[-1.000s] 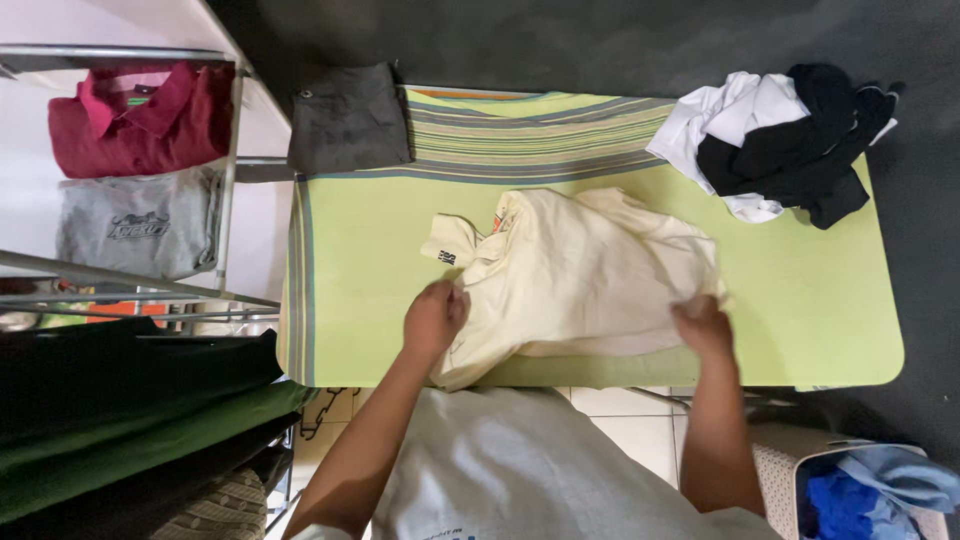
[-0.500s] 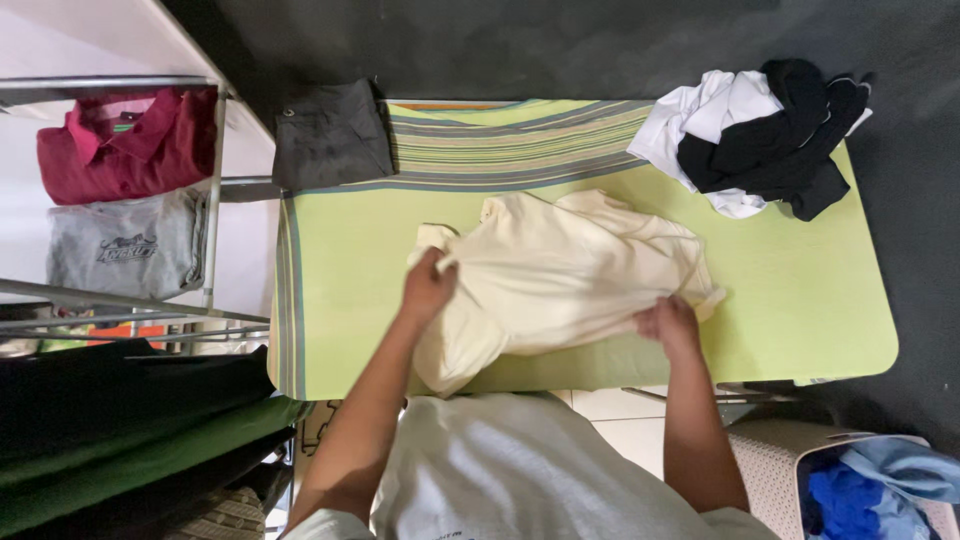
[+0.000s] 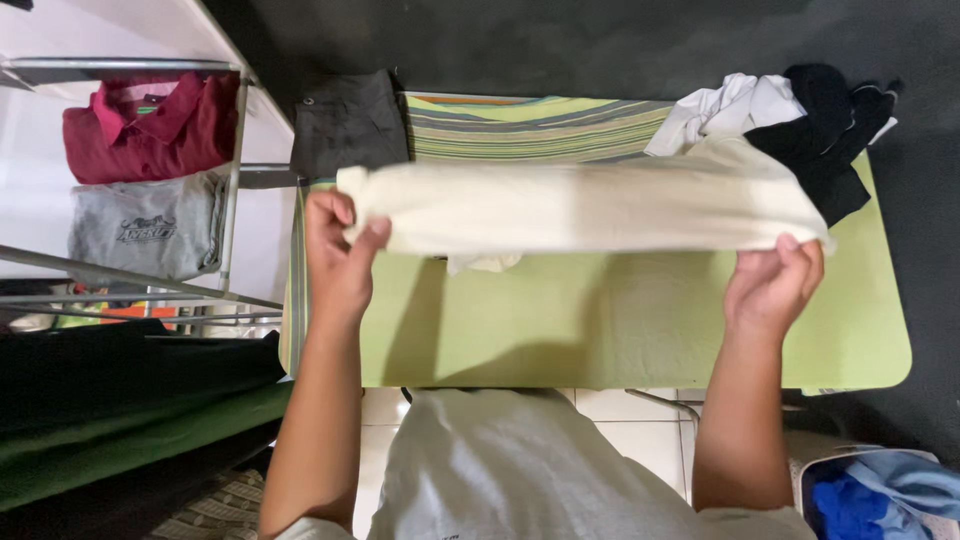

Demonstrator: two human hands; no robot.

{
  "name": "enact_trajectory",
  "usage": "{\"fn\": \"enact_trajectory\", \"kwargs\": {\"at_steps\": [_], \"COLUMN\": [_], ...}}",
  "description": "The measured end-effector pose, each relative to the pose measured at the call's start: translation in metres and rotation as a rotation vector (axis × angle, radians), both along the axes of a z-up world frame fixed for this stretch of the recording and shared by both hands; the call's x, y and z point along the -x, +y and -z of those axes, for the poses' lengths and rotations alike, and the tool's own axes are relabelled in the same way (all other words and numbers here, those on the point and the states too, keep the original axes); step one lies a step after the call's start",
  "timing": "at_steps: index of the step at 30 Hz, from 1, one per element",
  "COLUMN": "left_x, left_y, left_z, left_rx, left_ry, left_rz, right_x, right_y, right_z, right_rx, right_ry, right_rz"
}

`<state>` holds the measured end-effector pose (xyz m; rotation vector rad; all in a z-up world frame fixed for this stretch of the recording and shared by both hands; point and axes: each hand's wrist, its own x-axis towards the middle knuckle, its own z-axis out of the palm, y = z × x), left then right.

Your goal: The person hangs a patterned shirt on a hanger and places it on a clothing rack. They then pick up a cream-colored t-shirt, unfold it on a table, and fold it neatly by hand.

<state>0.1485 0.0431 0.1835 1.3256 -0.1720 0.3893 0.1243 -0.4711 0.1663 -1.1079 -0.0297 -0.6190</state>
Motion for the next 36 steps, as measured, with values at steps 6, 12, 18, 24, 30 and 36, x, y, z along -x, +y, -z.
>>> {"fn": "enact_trajectory", "kwargs": {"at_steps": [6, 12, 18, 24, 30, 36], "left_x": [0.051, 0.103, 0.107, 0.096, 0.103, 0.062], "left_y": [0.012, 0.022, 0.007, -0.055, -0.082, -0.048], "left_z": [0.086, 0.175, 0.151, 0.083, 0.126, 0.174], "left_rx": [0.012, -0.298, -0.872, -0.713, -0.563, -0.676], "left_ry": [0.478, 1.195, 0.616, 0.081, 0.281, 0.557], "left_rz": [-0.015, 0.097, 0.035, 0.234, 0.661, -0.117], "right_x": [0.025, 0.063, 0.054, 0.013, 0.028, 0.052], "right_y": [-0.036, -0.034, -0.03, 0.049, 0.192, 0.236], "right_z": [0.143, 0.211, 0.21, 0.177, 0.149, 0.172], "right_rx": [0.087, 0.691, 1.782, 0.856, 0.936, 1.205], "right_ry": [0.707, 1.245, 0.857, 1.077, 1.103, 0.65], "right_rz": [0.239, 0.028, 0.468, -0.458, -0.984, -0.806]}}
